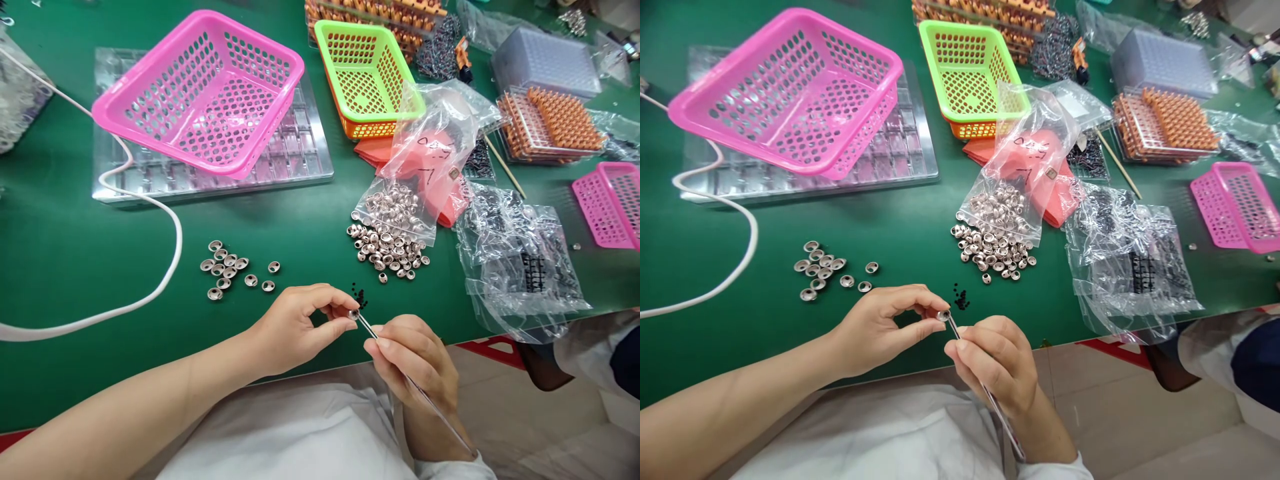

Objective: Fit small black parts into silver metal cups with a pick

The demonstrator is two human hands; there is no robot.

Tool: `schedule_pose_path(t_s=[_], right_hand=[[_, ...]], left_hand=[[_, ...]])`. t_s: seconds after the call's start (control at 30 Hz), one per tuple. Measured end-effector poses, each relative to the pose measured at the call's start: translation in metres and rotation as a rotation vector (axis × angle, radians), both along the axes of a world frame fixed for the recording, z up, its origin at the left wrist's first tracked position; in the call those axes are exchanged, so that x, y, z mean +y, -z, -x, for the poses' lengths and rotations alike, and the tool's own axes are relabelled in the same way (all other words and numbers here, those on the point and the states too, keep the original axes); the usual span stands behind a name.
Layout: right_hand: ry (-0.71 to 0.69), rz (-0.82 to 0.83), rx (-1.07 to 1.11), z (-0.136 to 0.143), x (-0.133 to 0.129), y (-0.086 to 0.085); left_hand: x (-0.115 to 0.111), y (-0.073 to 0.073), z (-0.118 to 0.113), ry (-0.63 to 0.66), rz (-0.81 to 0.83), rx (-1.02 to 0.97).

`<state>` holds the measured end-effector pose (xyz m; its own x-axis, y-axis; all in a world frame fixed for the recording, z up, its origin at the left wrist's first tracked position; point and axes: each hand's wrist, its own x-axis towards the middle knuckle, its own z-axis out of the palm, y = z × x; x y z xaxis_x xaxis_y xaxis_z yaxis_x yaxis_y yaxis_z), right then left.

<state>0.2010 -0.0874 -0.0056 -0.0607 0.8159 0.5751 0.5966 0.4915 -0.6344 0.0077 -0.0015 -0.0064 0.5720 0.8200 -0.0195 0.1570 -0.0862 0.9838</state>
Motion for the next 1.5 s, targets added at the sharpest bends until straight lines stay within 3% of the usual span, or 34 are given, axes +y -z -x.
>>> schedule_pose_path(t_s=[1.5], right_hand=[[-0.056,-0.018,0.041,-0.0044,0.0024,0.0057]], left_hand=[[0.0001,0.0021,0.0005,0.019,-0.027,-0.012]])
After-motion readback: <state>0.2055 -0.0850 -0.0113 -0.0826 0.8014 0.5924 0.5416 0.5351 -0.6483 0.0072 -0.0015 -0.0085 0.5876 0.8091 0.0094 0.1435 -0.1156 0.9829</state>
